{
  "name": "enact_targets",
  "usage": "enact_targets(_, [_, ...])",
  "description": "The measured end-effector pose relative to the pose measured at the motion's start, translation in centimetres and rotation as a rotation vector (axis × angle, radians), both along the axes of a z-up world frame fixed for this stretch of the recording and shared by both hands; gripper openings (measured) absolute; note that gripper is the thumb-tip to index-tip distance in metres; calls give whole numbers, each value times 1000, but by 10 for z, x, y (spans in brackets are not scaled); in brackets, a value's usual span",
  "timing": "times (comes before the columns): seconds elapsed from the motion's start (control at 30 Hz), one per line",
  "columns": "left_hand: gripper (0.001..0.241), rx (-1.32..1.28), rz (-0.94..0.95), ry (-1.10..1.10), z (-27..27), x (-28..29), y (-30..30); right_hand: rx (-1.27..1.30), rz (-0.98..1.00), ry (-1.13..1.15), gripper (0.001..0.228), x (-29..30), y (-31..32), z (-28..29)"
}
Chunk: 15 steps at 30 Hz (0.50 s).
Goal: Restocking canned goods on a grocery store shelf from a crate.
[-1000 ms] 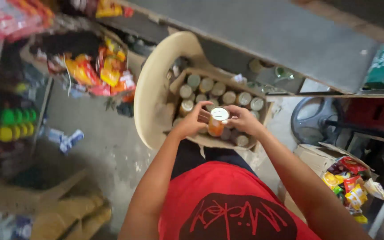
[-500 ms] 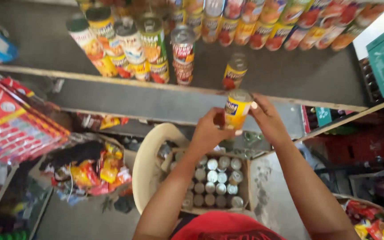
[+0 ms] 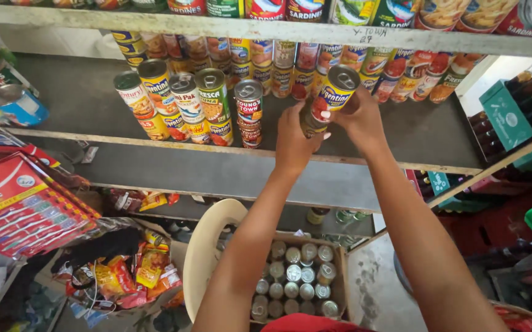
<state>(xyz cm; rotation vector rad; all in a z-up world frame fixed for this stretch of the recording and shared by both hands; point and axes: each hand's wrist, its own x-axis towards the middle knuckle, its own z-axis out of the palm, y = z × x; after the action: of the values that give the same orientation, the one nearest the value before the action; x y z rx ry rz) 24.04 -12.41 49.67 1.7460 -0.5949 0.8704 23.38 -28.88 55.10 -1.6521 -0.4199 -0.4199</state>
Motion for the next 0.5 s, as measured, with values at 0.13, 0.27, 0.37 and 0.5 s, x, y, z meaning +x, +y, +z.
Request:
enact_targets(0.13, [87, -29, -24, 178, -36, 25, -14, -22, 4, -1, 55, 22, -3, -15])
enact_targets(0.27, [76, -142, -80, 285, -42, 31, -27, -35, 20, 33, 55, 33, -5, -27])
enact_targets(0.37, [68, -175, -80, 267, -43, 33, -33, -59, 22, 60, 52, 32, -4, -27])
enact_targets(0.5, [63, -245, -73, 333, -36, 28, -36, -131, -22, 67, 53, 28, -5, -23])
